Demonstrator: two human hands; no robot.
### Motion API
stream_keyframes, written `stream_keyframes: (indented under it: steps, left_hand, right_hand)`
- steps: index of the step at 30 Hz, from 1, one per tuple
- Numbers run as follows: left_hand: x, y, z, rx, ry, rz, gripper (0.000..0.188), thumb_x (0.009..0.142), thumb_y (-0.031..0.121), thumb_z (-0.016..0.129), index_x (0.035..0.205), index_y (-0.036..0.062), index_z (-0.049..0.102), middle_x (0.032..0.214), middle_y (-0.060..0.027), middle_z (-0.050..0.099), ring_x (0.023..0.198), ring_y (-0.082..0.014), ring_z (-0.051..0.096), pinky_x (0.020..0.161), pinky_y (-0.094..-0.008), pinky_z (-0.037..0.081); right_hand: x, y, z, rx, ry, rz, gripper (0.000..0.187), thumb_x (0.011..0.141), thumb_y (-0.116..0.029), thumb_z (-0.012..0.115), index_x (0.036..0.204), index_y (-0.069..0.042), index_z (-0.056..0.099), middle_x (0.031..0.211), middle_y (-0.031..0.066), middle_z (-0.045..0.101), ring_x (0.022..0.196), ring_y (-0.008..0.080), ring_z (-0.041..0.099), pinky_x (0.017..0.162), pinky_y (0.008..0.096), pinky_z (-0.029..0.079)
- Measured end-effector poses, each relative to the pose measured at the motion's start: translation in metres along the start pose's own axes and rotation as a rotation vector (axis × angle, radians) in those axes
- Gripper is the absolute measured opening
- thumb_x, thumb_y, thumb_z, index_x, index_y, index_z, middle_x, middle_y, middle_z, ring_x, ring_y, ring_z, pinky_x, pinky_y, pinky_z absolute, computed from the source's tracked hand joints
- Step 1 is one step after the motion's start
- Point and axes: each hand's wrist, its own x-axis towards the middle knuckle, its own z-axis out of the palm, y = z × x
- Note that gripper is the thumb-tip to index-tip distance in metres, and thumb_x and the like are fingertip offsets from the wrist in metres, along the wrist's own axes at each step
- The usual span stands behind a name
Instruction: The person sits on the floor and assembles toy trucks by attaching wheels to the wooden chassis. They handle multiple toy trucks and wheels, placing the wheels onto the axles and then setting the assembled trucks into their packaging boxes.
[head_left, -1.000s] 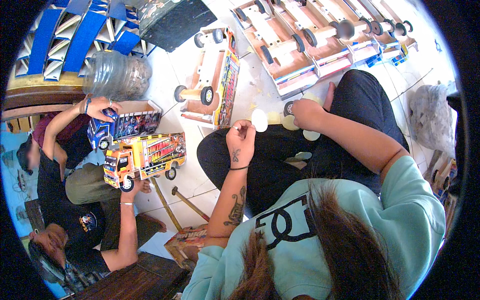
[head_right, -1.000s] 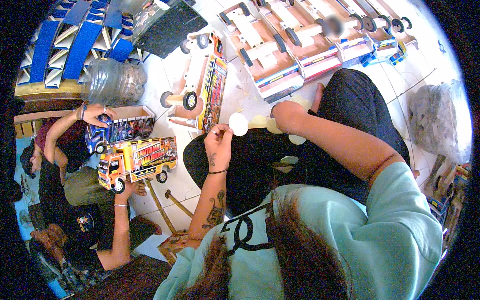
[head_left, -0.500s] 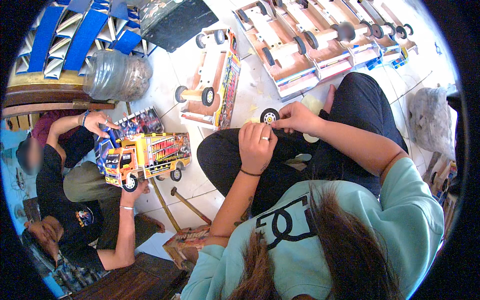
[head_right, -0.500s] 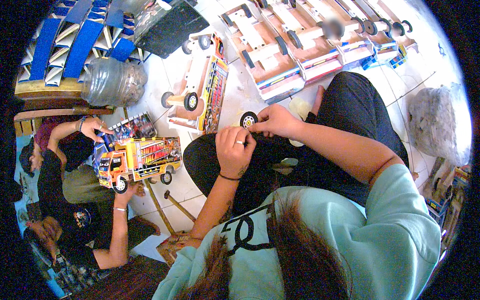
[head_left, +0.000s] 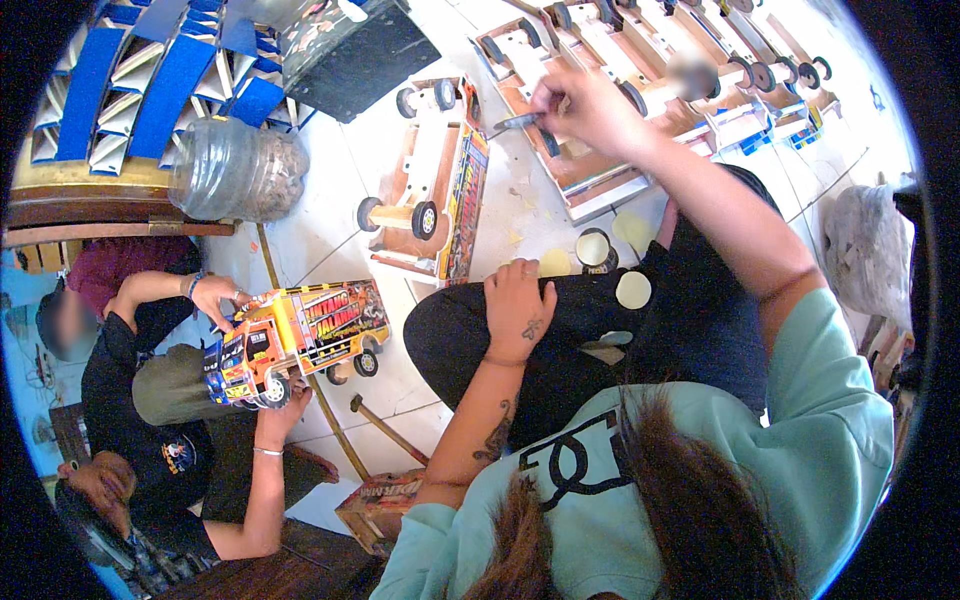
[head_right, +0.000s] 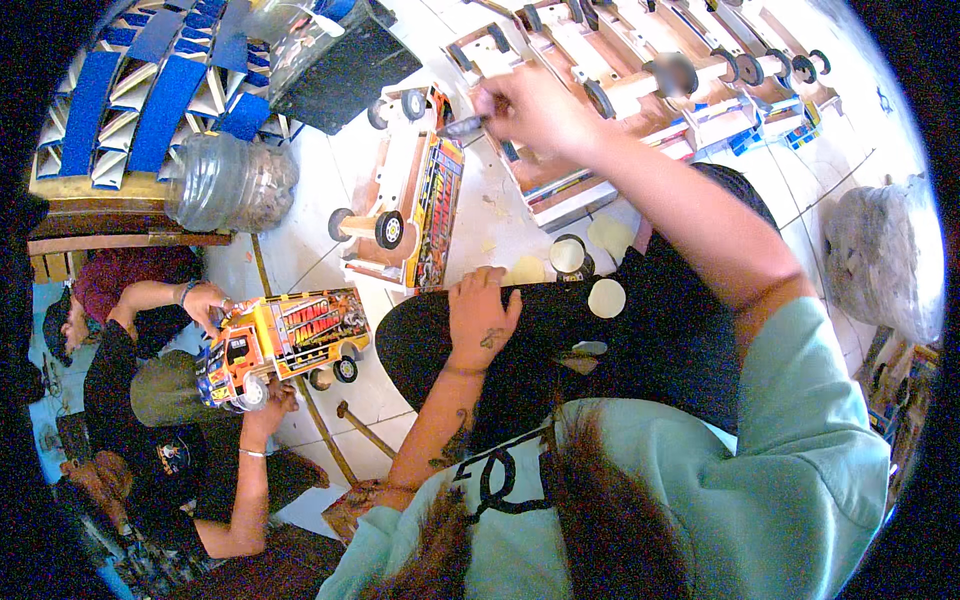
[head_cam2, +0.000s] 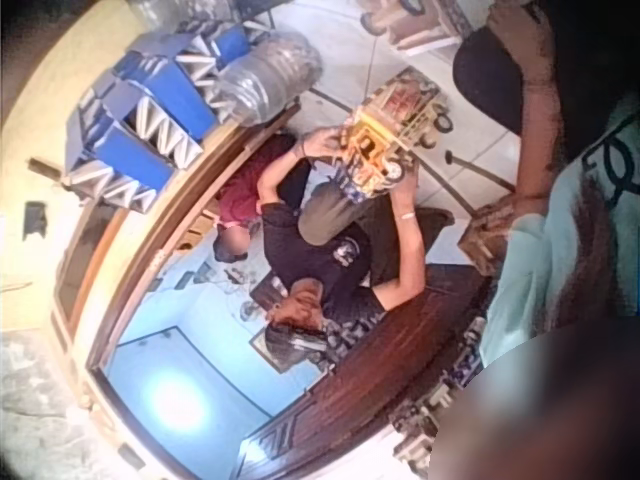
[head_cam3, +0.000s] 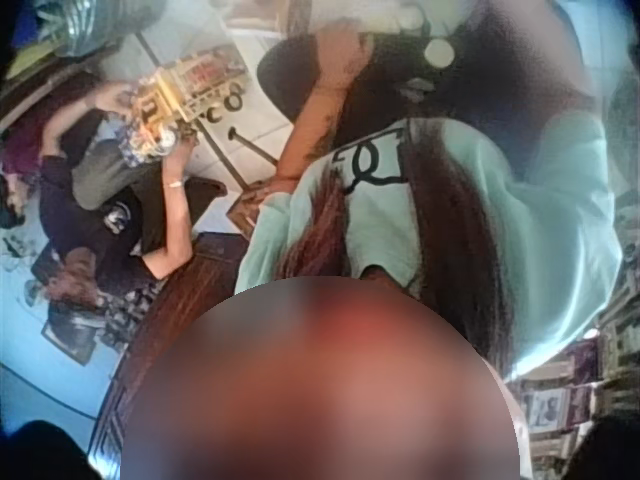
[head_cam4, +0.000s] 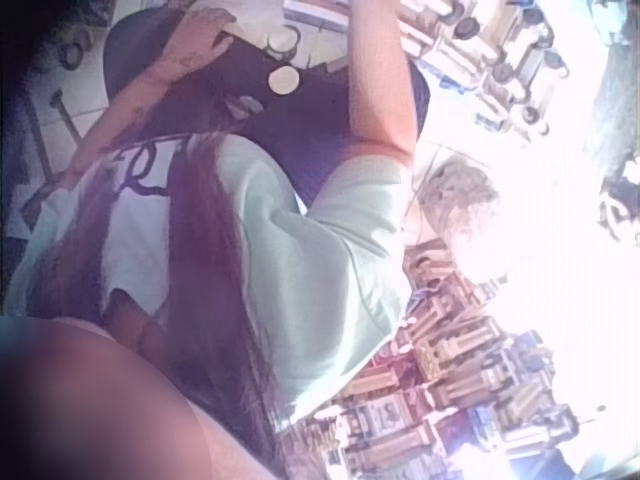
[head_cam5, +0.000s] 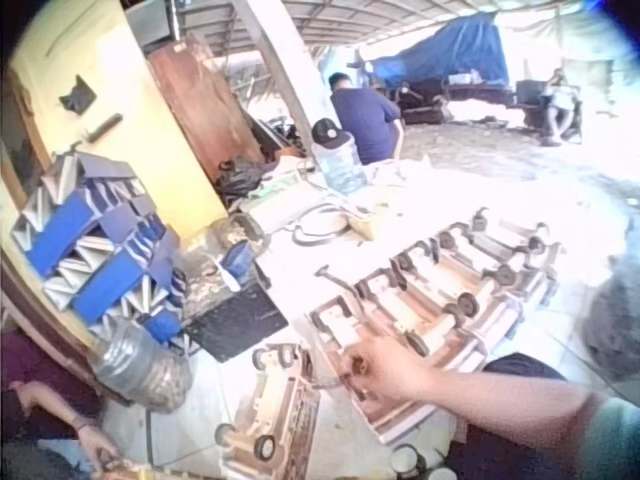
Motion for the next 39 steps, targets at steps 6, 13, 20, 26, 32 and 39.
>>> stream_keyframes:
  steps: [6,13,20,26,32,39]
  left_hand:
    - [0.011,0.003,0.007,-0.013,-0.064,-0.078,0.032,0.079,0.031,0.059,0.099,0.0059,0.063,0.100,-0.0094,0.059,0.097,-0.0275,0.055,0.084,-0.0418,0.043]
    - [0.017,0.002,0.013,0.006,-0.094,-0.096,0.034,0.079,0.032,0.056,0.095,0.0037,0.065,0.098,-0.0091,0.058,0.095,-0.0264,0.054,0.082,-0.0402,0.043]
    - [0.020,0.001,0.015,0.018,-0.110,-0.087,0.032,0.080,0.031,0.055,0.091,0.0041,0.067,0.096,-0.0088,0.059,0.094,-0.0262,0.054,0.082,-0.0398,0.043]
    - [0.021,0.003,0.013,0.020,-0.121,-0.093,0.032,0.080,0.031,0.055,0.092,0.0045,0.068,0.095,-0.0084,0.061,0.093,-0.0256,0.055,0.081,-0.0395,0.043]
    - [0.021,0.004,0.013,0.035,-0.125,-0.093,0.031,0.080,0.031,0.055,0.091,0.0045,0.068,0.095,-0.0080,0.062,0.094,-0.0256,0.055,0.081,-0.0394,0.043]
    - [0.020,0.003,0.014,0.045,-0.109,-0.084,0.032,0.080,0.031,0.055,0.091,0.0043,0.068,0.095,-0.0082,0.061,0.093,-0.0257,0.055,0.081,-0.0394,0.043]
  right_hand:
    - [0.122,0.031,0.030,-0.210,-0.084,-0.083,0.008,0.071,-0.009,0.064,0.077,-0.007,0.068,0.078,0.0100,0.068,0.074,0.0251,0.066,0.070,0.0357,0.052]
    - [0.157,0.040,0.069,-0.447,-0.230,-0.287,0.020,0.076,-0.003,0.057,0.095,-0.007,0.059,0.082,0.0143,0.065,0.082,0.0328,0.064,0.070,0.0444,0.049]
    - [0.161,0.050,0.073,-0.378,-0.256,-0.356,0.023,0.072,-0.002,0.059,0.094,-0.006,0.053,0.084,0.0163,0.062,0.087,0.0357,0.062,0.071,0.0464,0.047]
    - [0.160,0.058,0.084,-0.366,-0.260,-0.356,0.018,0.071,0.000,0.061,0.086,-0.005,0.052,0.088,0.0117,0.062,0.091,0.0322,0.061,0.073,0.0441,0.048]
    - [0.161,0.062,0.090,-0.346,-0.238,-0.325,0.018,0.072,-0.001,0.058,0.089,-0.004,0.055,0.087,0.0154,0.063,0.089,0.0353,0.062,0.073,0.0460,0.047]
    - [0.159,0.060,0.096,-0.338,-0.256,-0.269,0.021,0.072,0.000,0.061,0.091,-0.003,0.053,0.092,0.0146,0.063,0.096,0.0333,0.061,0.080,0.0438,0.047]
